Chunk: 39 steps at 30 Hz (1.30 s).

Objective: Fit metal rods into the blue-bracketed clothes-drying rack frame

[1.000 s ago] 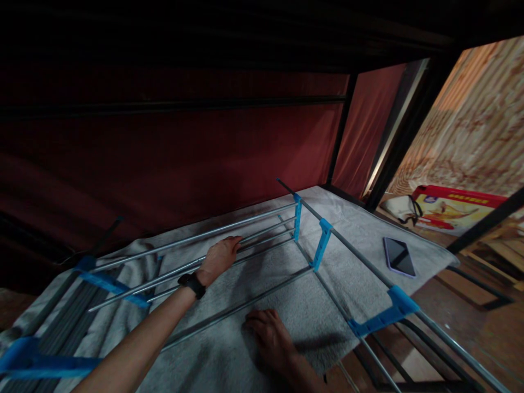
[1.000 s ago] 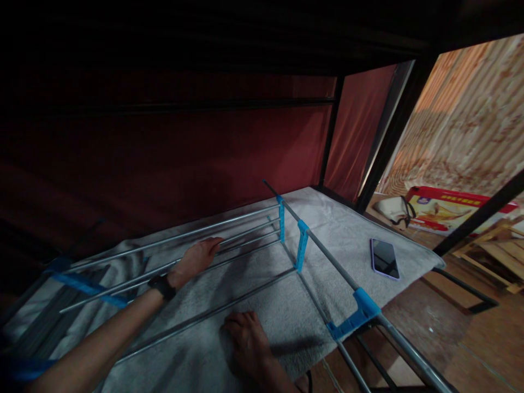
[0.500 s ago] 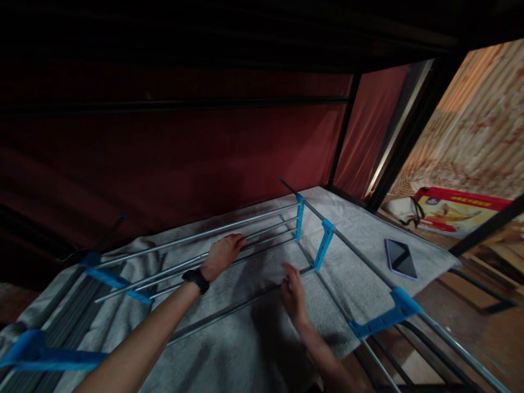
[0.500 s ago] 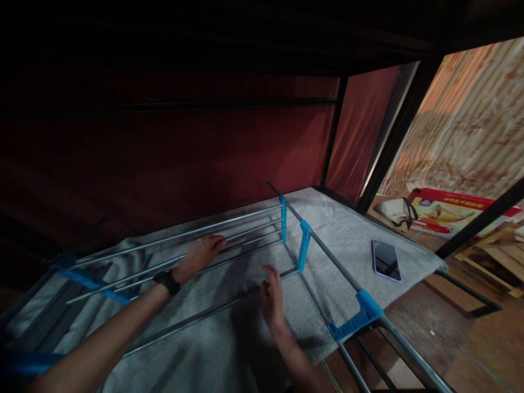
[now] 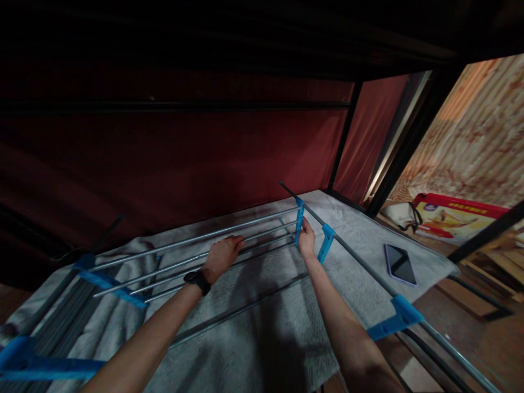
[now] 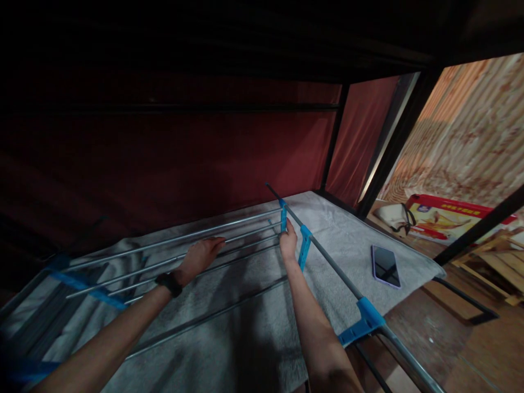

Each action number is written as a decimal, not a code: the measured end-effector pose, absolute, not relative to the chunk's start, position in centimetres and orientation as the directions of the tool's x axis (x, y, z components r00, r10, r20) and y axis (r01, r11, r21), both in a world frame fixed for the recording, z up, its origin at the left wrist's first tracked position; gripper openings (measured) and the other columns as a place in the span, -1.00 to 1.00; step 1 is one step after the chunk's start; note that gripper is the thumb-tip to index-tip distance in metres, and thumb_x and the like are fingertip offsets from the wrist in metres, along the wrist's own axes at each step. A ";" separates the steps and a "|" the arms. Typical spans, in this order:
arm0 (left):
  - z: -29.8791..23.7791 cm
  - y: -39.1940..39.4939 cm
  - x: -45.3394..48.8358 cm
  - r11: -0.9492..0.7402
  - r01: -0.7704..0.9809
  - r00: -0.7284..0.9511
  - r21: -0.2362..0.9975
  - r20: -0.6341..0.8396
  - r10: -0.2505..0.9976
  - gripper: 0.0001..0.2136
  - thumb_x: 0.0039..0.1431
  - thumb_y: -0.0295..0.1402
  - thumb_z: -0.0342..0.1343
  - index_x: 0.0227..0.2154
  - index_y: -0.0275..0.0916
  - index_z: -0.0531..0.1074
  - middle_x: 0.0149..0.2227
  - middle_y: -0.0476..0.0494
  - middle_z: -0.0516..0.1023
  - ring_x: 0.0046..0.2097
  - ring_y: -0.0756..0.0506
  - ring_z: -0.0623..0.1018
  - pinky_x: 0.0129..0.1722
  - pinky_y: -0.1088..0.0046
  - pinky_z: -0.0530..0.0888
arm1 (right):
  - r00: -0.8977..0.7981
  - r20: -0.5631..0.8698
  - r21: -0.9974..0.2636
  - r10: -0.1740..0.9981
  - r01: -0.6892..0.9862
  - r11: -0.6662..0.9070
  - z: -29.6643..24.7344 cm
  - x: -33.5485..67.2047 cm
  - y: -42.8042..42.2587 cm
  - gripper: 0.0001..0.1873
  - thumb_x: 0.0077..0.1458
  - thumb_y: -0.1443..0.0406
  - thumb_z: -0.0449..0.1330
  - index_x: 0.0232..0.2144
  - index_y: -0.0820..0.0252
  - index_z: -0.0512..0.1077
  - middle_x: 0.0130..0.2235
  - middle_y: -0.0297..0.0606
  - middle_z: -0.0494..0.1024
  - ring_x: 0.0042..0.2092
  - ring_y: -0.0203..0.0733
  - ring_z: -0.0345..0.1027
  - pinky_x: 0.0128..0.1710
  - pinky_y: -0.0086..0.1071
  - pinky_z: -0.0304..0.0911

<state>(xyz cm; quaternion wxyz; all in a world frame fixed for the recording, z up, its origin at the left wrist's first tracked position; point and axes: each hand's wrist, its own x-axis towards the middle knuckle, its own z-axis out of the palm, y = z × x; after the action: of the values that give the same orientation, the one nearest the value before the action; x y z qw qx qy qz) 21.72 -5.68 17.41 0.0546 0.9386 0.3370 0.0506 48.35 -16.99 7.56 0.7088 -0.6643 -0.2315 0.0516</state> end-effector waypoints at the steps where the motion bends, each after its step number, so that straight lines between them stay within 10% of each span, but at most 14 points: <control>1: 17.4 -5.7 21.7 -0.763 0.634 0.763 0.126 0.061 0.643 -0.61 0.50 -0.20 -0.17 0.12 -0.12 0.51 0.05 -0.22 0.64 0.05 -0.21 0.63 0.00 0.31 0.47 | 0.891 0.260 -0.966 0.372 0.237 0.107 7.5 48.3 -17.0 -0.27 -0.03 0.33 -0.01 0.21 0.32 0.44 0.26 -0.09 0.48 0.31 -0.09 0.29 0.39 -0.14 0.06; 22: 16.0 -5.3 22.0 -0.762 0.641 0.756 0.095 0.094 0.648 -0.64 0.49 -0.22 -0.18 0.03 -0.12 0.52 -0.01 -0.20 0.65 -0.01 -0.22 0.63 -0.08 0.30 0.46 | 0.887 0.285 -0.954 0.364 0.299 0.018 7.3 48.3 -16.7 -0.24 -0.05 0.29 -0.03 0.24 0.15 0.42 0.21 -0.25 0.53 0.27 -0.12 0.32 0.36 -0.12 0.11; 30: 16.7 -5.6 21.3 -0.823 0.560 0.816 0.093 0.107 0.567 -0.70 0.41 -0.29 0.03 0.12 -0.15 0.47 0.09 -0.22 0.60 0.03 -0.19 0.61 -0.01 0.33 0.47 | 0.875 0.263 -0.950 0.407 0.309 -0.051 5.6 48.6 -17.9 -0.16 -0.04 0.21 0.05 0.33 0.26 0.27 0.25 -0.01 0.44 0.25 0.03 0.32 0.30 -0.06 0.18; 39: 16.0 -5.7 19.8 -0.821 0.571 0.811 -0.019 0.169 0.560 -0.55 0.32 -0.59 -0.05 0.20 -0.17 0.43 -0.01 -0.23 0.61 0.02 -0.15 0.59 0.14 0.25 0.37 | 0.646 0.550 -0.761 0.529 0.649 -0.001 5.2 41.1 -19.2 -0.28 0.08 0.28 0.02 0.31 0.23 0.23 0.27 0.06 0.30 0.34 0.10 0.16 0.35 0.07 0.11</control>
<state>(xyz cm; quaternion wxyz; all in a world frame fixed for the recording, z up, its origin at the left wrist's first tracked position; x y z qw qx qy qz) 19.82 -5.71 16.00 -0.0343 0.9510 0.2973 0.0782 41.06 -19.23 5.20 0.5705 -0.7055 -0.4171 -0.0526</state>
